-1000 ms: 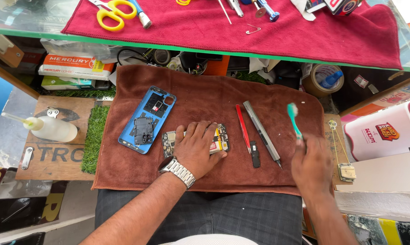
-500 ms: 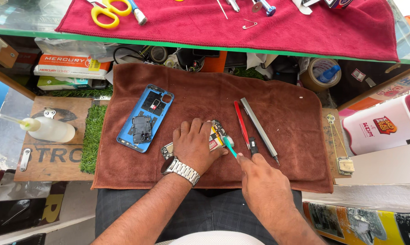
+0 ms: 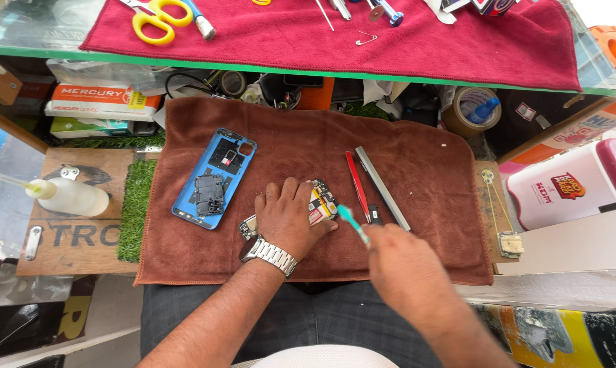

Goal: The person disassembles a mobile phone using a screwdriver and plastic pry tools to remove components from the chassis. They apply a liquid cleaner to the internal parts and scrub them with a toothbrush before reassembling the internal boards.

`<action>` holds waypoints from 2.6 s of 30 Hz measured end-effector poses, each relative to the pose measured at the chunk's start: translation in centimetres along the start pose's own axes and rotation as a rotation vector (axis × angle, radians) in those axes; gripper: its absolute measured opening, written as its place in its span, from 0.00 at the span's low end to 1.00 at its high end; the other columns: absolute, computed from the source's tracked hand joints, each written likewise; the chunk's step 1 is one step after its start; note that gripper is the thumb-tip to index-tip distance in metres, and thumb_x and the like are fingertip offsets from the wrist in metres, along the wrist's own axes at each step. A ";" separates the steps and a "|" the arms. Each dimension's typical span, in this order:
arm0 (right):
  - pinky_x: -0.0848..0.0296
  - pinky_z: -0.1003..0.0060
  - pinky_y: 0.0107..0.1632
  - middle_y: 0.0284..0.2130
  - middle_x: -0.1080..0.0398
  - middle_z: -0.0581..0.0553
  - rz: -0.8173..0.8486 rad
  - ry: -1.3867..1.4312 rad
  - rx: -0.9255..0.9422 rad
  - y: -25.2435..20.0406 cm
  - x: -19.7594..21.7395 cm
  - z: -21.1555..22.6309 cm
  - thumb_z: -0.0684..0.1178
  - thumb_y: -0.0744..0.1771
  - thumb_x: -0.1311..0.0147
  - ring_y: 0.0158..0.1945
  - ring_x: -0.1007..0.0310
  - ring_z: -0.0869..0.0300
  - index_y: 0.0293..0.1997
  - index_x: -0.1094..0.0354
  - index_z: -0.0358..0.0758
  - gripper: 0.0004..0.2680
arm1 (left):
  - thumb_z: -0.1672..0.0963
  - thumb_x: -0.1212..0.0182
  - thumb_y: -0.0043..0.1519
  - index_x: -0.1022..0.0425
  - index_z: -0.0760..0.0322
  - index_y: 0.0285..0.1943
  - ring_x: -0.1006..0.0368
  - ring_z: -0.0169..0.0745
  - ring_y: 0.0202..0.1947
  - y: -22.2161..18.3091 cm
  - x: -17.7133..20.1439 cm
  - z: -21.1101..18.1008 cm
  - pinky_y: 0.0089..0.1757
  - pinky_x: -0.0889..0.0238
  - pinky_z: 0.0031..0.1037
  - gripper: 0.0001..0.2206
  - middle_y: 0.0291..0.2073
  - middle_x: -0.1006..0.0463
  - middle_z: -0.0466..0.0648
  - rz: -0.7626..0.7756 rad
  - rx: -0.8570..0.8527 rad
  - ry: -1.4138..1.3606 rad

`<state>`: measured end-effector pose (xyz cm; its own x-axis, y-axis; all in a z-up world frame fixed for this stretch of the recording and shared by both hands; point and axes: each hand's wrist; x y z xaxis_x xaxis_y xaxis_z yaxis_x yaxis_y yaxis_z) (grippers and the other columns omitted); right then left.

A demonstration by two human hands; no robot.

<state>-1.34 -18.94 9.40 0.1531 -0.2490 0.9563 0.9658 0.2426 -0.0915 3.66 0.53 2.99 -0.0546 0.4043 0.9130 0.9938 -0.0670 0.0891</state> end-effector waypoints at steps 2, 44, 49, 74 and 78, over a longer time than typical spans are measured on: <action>0.24 0.59 0.37 0.34 0.25 0.43 -0.144 0.255 0.031 0.3 0.2 -1.6 0.43 0.69 0.50 0.34 0.21 0.55 0.57 0.29 0.37 0.11 | 0.42 0.24 0.42 0.29 0.59 0.61 0.36 0.53 0.54 -0.4 -0.3 0.3 0.52 0.46 0.49 0.39 0.52 0.28 0.48 -0.082 -0.031 -0.022; 0.24 0.62 0.29 0.28 0.30 0.45 -0.098 0.179 0.083 -0.1 -2.9 -2.0 0.45 0.67 0.48 0.24 0.27 0.59 0.55 0.25 0.46 0.12 | 0.40 0.28 0.47 0.31 0.60 0.63 0.37 0.54 0.54 -0.3 -0.8 -0.2 0.49 0.47 0.49 0.38 0.54 0.30 0.50 -0.005 -0.010 0.083; 0.23 0.54 0.38 0.33 0.29 0.41 -0.078 0.155 0.031 -0.2 -2.7 0.9 0.42 0.65 0.48 0.34 0.24 0.48 0.54 0.27 0.42 0.12 | 0.42 0.26 0.45 0.30 0.59 0.61 0.36 0.54 0.53 -0.2 -0.8 -0.2 0.49 0.47 0.50 0.37 0.54 0.30 0.49 -0.055 -0.025 0.061; 0.29 0.52 0.49 0.43 0.29 0.34 -0.662 -0.050 0.062 2.2 -2.9 -9.1 0.45 0.63 0.43 0.47 0.30 0.43 0.50 0.25 0.38 0.11 | 0.55 0.40 0.60 0.23 0.40 0.60 0.47 0.53 0.71 -3.0 -3.7 0.0 0.62 0.55 0.55 0.18 0.72 0.39 0.44 -0.326 -0.343 0.241; 0.29 0.53 0.52 0.41 0.27 0.41 -0.466 0.127 0.118 2.0 -4.9 -6.7 0.47 0.65 0.43 0.48 0.28 0.45 0.50 0.29 0.43 0.10 | 0.59 0.40 0.54 0.20 0.42 0.58 0.48 0.55 0.70 -2.3 -3.1 0.4 0.61 0.58 0.55 0.22 0.71 0.40 0.45 -0.132 -0.376 0.100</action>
<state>1.20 -23.54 2.65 -0.2578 -0.4664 0.8462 0.9086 0.1809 0.3765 1.58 -0.19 -0.25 -0.2068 0.3422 0.9166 0.8738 -0.3568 0.3304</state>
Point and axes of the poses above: each hand's wrist, its own y-axis towards the middle knuckle, its own x-axis out of the back of the hand, z = x × y
